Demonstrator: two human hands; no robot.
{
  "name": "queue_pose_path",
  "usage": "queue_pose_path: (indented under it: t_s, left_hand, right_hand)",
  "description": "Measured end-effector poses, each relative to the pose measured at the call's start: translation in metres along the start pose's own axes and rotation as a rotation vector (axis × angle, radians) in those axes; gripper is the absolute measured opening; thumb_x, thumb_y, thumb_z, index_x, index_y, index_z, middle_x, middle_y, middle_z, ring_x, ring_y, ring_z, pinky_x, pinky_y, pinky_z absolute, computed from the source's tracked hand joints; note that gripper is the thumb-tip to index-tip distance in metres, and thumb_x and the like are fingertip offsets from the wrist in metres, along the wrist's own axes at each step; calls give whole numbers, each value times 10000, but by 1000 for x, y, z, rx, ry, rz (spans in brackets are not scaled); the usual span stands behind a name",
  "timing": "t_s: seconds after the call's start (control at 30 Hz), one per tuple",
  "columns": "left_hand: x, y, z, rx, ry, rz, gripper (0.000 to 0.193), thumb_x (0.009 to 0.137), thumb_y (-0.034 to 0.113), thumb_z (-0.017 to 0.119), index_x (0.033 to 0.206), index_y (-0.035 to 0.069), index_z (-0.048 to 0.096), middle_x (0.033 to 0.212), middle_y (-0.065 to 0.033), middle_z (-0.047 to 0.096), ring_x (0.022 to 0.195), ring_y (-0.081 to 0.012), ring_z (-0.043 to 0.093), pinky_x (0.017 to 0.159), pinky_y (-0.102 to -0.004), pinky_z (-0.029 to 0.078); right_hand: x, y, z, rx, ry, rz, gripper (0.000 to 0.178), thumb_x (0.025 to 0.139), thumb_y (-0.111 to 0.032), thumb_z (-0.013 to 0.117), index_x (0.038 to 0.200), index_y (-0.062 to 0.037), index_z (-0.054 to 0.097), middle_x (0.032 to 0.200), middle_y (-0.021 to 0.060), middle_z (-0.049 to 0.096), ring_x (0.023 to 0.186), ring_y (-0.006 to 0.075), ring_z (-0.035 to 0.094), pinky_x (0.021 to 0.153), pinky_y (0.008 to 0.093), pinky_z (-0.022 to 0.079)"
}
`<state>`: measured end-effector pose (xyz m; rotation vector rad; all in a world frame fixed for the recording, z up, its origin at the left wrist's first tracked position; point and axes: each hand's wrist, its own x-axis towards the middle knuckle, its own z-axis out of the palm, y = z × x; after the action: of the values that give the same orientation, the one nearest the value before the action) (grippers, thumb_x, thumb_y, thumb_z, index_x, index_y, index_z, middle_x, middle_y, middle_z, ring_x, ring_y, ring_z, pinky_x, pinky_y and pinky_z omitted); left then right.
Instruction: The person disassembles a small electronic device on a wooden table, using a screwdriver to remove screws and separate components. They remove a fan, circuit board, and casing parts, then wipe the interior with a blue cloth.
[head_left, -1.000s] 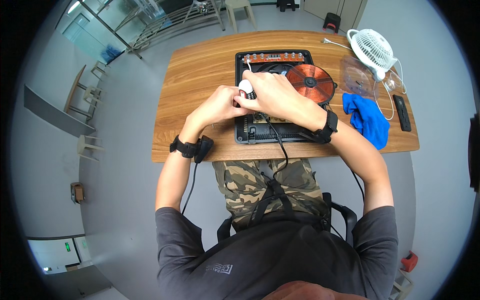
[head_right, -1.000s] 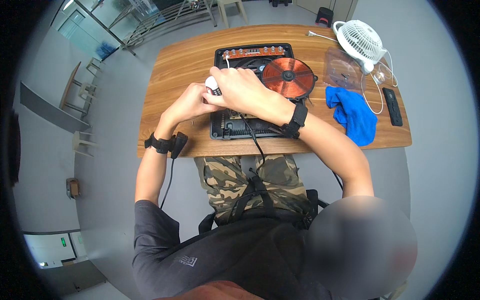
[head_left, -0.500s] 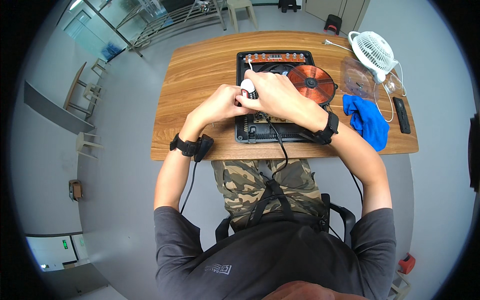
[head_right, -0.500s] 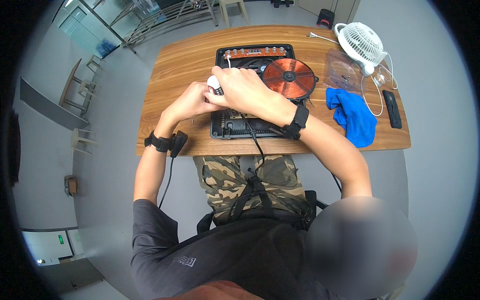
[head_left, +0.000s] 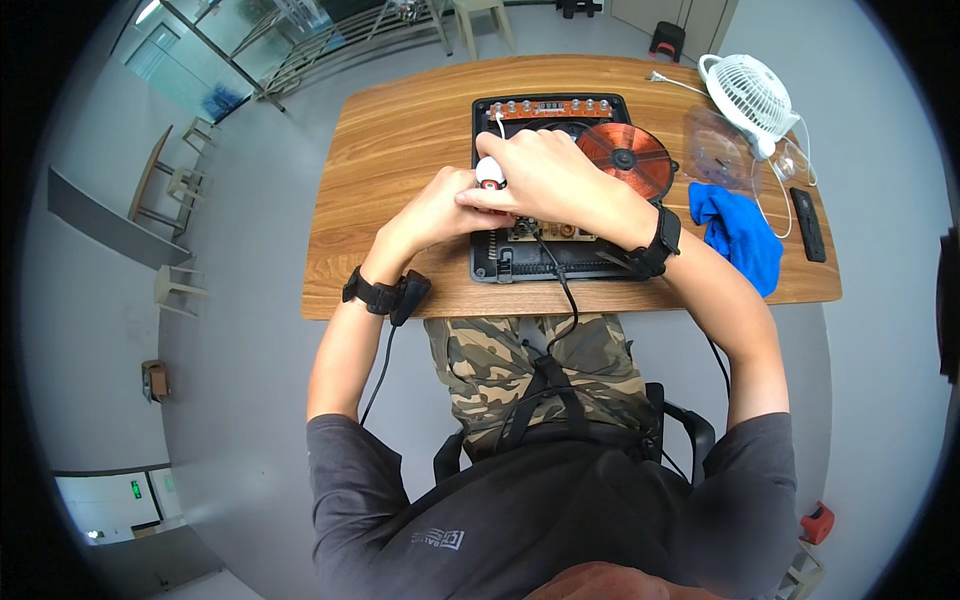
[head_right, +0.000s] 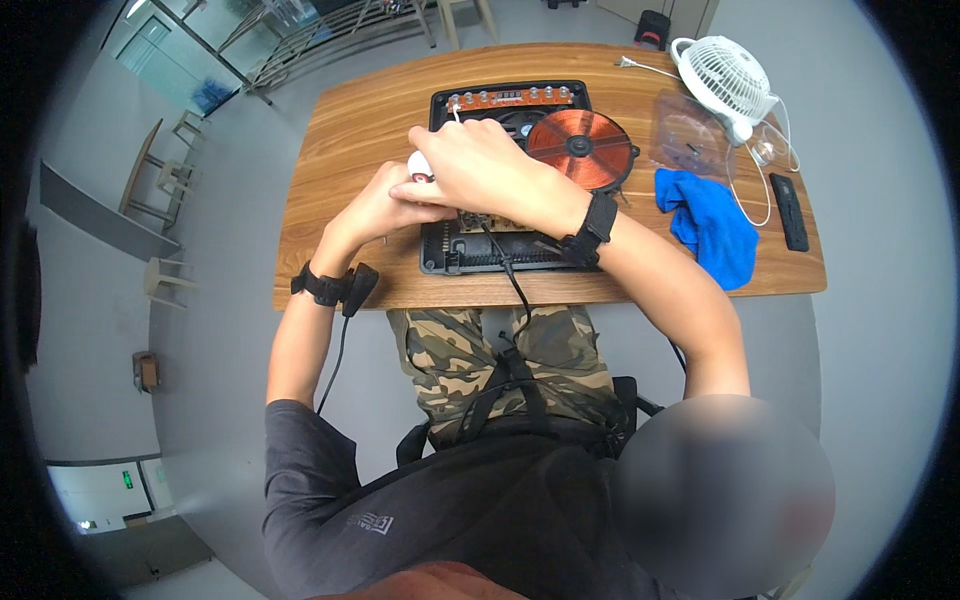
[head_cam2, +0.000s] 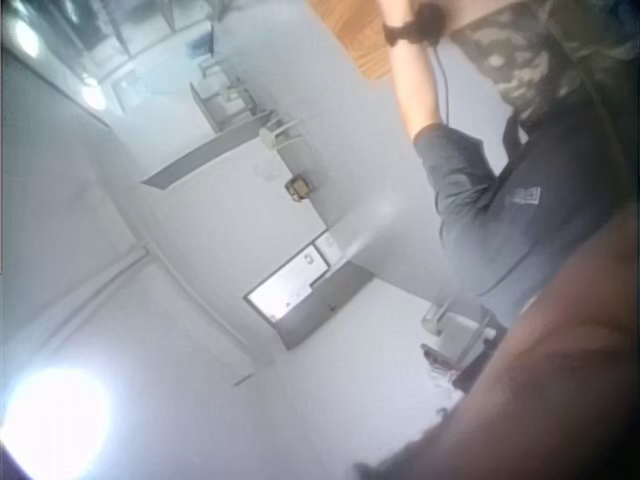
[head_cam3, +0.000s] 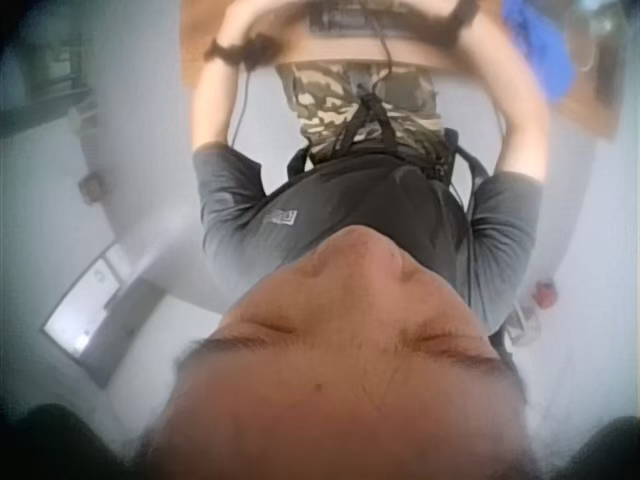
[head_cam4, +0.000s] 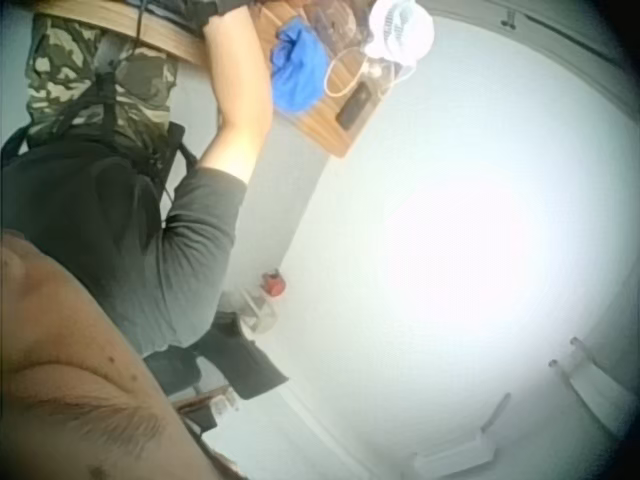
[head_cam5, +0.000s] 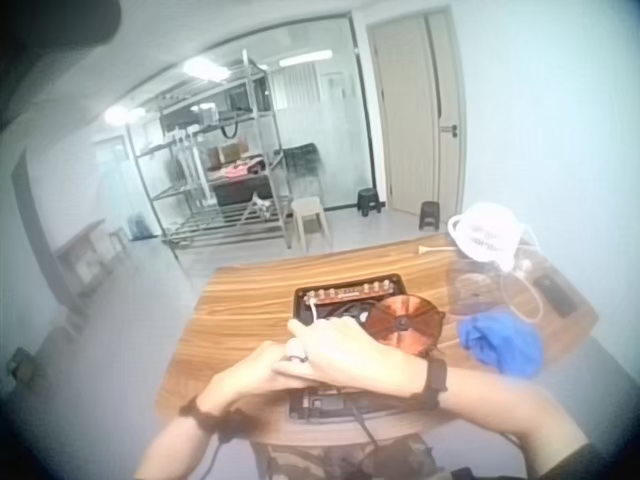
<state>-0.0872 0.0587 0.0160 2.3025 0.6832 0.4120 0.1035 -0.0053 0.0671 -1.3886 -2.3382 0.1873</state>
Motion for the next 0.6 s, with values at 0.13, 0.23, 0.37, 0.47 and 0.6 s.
queue_pose_path:
  t_s: [0.13, 0.23, 0.37, 0.47, 0.6]
  left_hand:
    - [0, -4, 4, -3, 32, 9, 327, 749, 200, 850, 954, -16, 715, 843, -167, 744, 767, -293, 724, 723, -373, 560]
    - [-1, -2, 7, -5, 58, -13, 323, 754, 192, 845, 966, -13, 713, 858, -156, 747, 780, -267, 722, 730, -361, 555]
    - [-2, 2, -2, -49, 53, -35, 299, 774, 171, 826, 980, -11, 708, 824, -117, 731, 746, -185, 680, 713, -335, 532]
    - [-3, -9, -3, -92, 34, -59, 300, 787, 165, 813, 1003, -8, 697, 794, -81, 708, 709, -137, 626, 688, -323, 515]
    - [2, 4, -1, -58, 38, -67, 309, 792, 168, 833, 1022, 1, 713, 891, -87, 747, 814, -151, 687, 763, -322, 540]
  right_hand:
    - [5, 6, 9, 23, -5, -68, 403, 899, -384, 668, 991, -12, 543, 760, 198, 688, 695, 400, 679, 606, 491, 528]
    - [9, 10, 7, 46, -37, -117, 390, 901, -361, 656, 1016, -11, 526, 783, 199, 689, 733, 401, 682, 631, 484, 529]
    - [14, 13, 2, 123, -120, -93, 388, 890, -344, 655, 1025, -8, 514, 818, 197, 692, 780, 400, 684, 670, 483, 525]
    - [17, 10, -1, 118, -162, -85, 416, 887, -379, 658, 1015, 6, 566, 806, 194, 702, 754, 390, 687, 676, 466, 525]
    - [13, 15, -14, 35, -142, -56, 501, 911, -492, 655, 993, 2, 652, 724, 197, 691, 700, 383, 691, 662, 454, 530]
